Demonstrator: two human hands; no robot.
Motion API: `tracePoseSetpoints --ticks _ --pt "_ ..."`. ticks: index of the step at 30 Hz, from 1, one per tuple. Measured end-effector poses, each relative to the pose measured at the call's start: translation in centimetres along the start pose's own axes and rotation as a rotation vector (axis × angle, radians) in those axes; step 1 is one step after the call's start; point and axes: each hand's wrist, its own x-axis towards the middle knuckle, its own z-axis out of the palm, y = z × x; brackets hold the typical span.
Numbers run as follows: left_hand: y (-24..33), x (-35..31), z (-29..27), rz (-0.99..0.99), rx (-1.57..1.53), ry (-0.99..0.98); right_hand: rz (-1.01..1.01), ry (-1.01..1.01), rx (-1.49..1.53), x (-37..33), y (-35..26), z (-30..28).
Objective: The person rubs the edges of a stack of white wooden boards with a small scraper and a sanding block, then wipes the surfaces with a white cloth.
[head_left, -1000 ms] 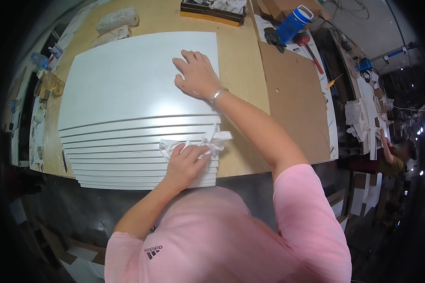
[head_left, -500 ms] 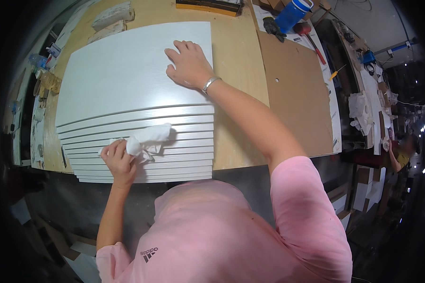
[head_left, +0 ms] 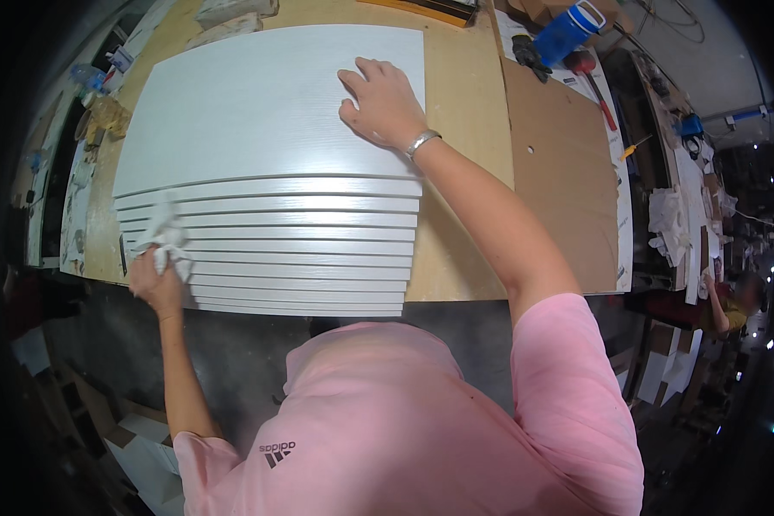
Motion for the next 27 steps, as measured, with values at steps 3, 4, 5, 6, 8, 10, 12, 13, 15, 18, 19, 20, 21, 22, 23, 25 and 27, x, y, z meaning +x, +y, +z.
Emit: tracePoseSetpoints --ticks 3,4,5,6,8,10,12,13,15,18,19,20,21,22,23,25,27 --pt "2.3 1.0 -2.4 -0.043 -0.117 0.193 0.011 0.013 -0.005 0.0 -0.1 -0.4" --pt "7.4 0.7 -2.8 -0.074 -0.332 0.119 0.021 0.008 -0.006 0.0 -0.1 -0.2" --pt "10.9 -0.3 -2.0 0.152 -0.31 0.139 0.021 -0.002 -0.003 0.0 -0.2 -0.2" --pt "15.9 -1.4 -1.3 0.173 -0.586 0.081 0.026 -0.012 -0.009 -0.1 0.0 -0.3" --pt "18.2 -1.8 -2.3 0.396 -0.445 -0.024 0.029 -0.027 0.001 0.2 0.1 -0.5" --pt "14.6 -1.7 0.6 0.416 -0.456 0.052 0.045 -0.05 -0.011 -0.1 0.3 -0.8" --pt "6.4 0.2 1.5 0.291 -0.283 0.164 0.048 -0.054 -0.015 0.0 0.2 -1.0" --pt "1.1 0.6 2.1 0.166 -0.173 0.123 0.044 -0.06 -0.011 0.1 0.0 -0.8" --pt "-9.9 0.8 2.6 -0.211 -0.036 0.147 0.037 -0.068 0.006 0.6 -0.6 -0.6" --pt "-10.6 2.6 0.9 -0.479 0.092 0.245 0.048 -0.072 -0.021 0.5 -0.1 -1.0" --pt "-9.5 1.7 0.9 -0.434 -0.072 0.323 0.032 -0.074 -0.006 0.8 -0.4 -0.8" --pt "-6.7 -0.4 2.1 -0.321 0.0 0.281 0.022 -0.082 -0.001 0.7 -0.5 -0.7" --pt "-0.8 -1.8 2.9 -0.238 -0.009 0.21 0.028 -0.089 -0.018 0.3 -0.2 -0.7" --pt "4.5 -3.0 2.8 -0.199 -0.018 0.144 0.038 -0.083 -0.037 0.1 0.3 -1.0" --pt "9.4 -4.3 1.5 -0.097 -0.17 0.158 0.041 -0.077 -0.045 0.2 0.3 -1.2" --pt "16.3 -8.1 -0.9 0.035 -0.408 0.047 0.025 -0.085 -0.022 0.3 -0.1 -1.1" --pt "19.1 -8.3 -4.4 0.276 -0.701 -0.169 0.006 -0.091 -0.011 0.7 -0.2 -0.6"
